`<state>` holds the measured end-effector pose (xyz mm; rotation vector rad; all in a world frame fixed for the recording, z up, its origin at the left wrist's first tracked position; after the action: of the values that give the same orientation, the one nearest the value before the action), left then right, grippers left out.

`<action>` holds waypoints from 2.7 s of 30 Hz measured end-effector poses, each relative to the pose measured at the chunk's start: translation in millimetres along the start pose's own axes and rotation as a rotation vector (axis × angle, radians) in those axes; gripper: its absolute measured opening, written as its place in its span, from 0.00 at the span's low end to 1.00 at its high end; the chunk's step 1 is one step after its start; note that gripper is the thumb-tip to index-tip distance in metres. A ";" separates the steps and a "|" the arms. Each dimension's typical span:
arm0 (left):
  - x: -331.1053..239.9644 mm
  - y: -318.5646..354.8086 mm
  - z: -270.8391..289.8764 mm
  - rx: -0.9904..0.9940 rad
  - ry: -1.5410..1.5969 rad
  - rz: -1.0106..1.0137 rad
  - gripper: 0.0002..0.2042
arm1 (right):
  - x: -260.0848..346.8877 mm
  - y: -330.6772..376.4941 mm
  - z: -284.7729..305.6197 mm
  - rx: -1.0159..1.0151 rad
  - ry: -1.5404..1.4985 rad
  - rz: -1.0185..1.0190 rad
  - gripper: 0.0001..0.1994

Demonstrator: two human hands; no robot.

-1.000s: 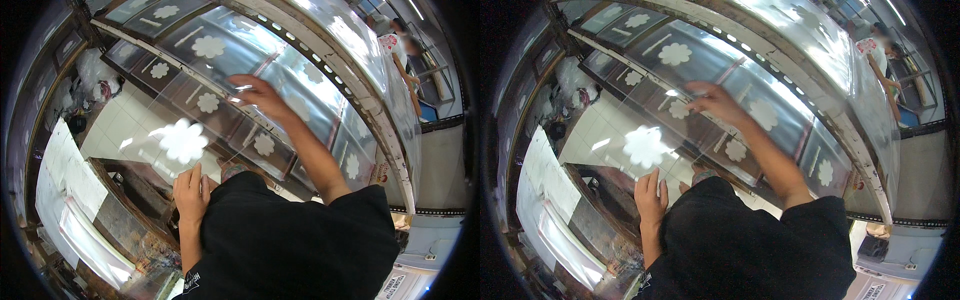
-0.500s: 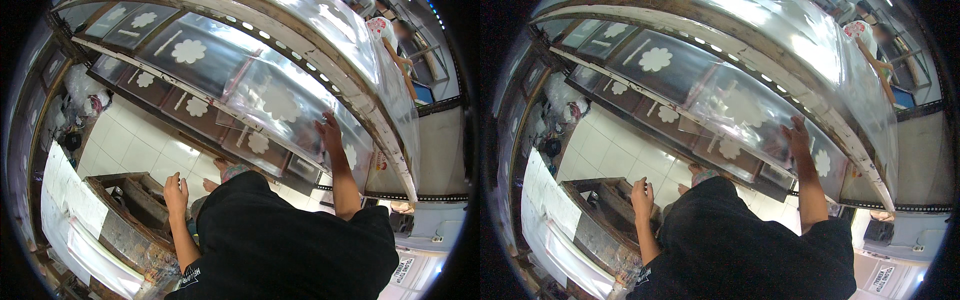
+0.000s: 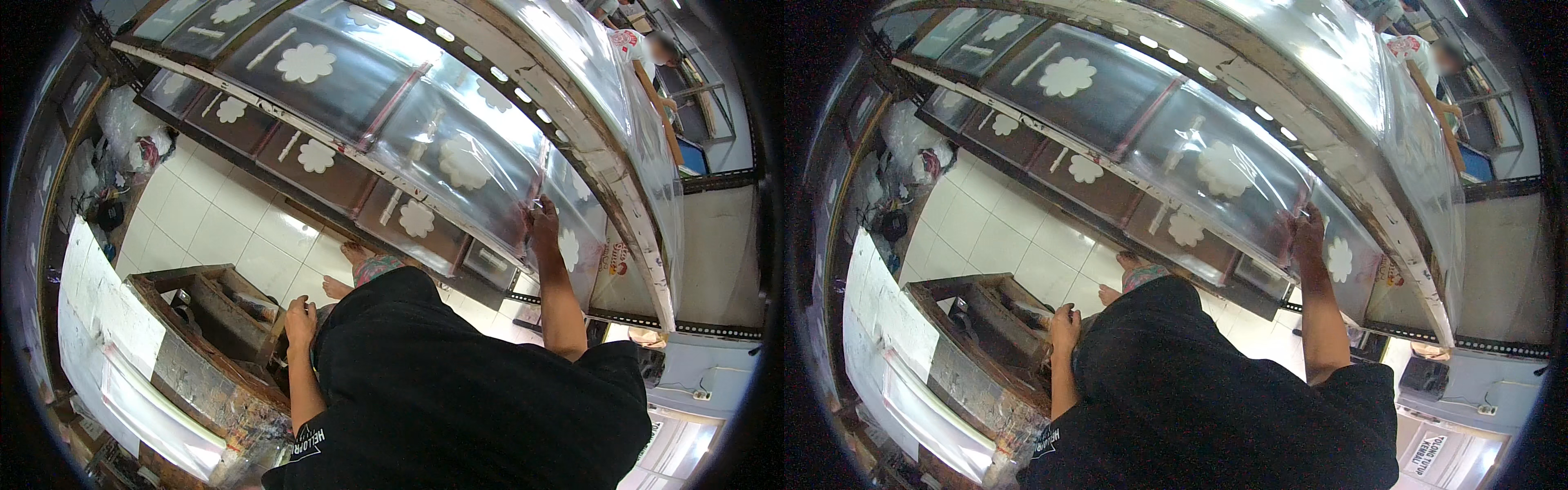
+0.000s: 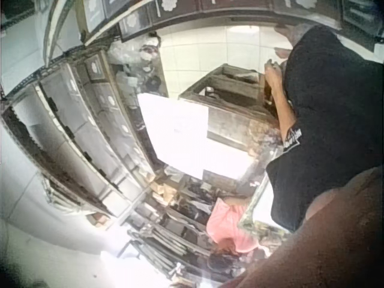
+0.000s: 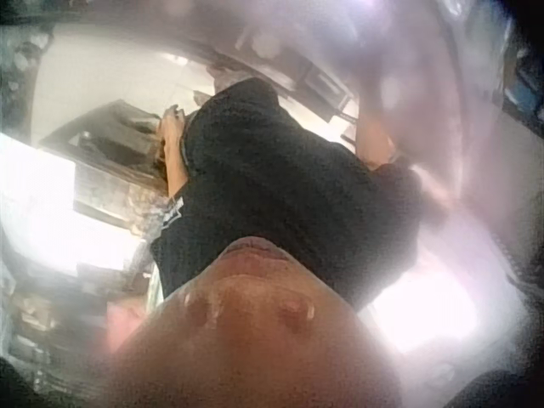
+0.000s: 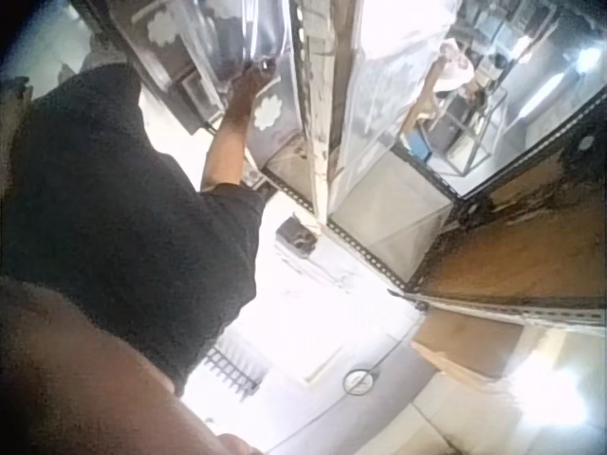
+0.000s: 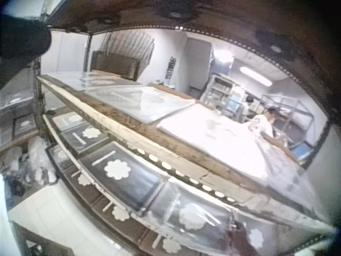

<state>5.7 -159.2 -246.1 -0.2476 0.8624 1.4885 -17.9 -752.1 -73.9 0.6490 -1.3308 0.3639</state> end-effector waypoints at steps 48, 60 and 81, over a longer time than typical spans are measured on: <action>54.0 31.3 -27.6 -0.015 0.065 0.224 0.15 | 25.7 -199.4 -45.9 0.406 1.362 0.726 0.13; 33.6 26.8 -23.0 -0.109 0.123 0.332 0.18 | -6.4 -256.2 -13.6 0.446 1.327 0.702 0.15; -40.7 63.0 196.9 -1.257 0.202 0.289 0.16 | 112.7 58.0 -483.3 1.248 0.431 0.858 0.12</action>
<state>21.4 -57.3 -62.3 -1.2436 -0.0159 2.1434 346.9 -418.9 -0.2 0.8830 -0.7754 2.0026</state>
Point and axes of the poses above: each hand's wrist, its own y-axis away from the middle knuckle, its own z-axis out of the back of the hand, x = y × z, the point moved 4 cm from there along -y, towards the middle knuckle
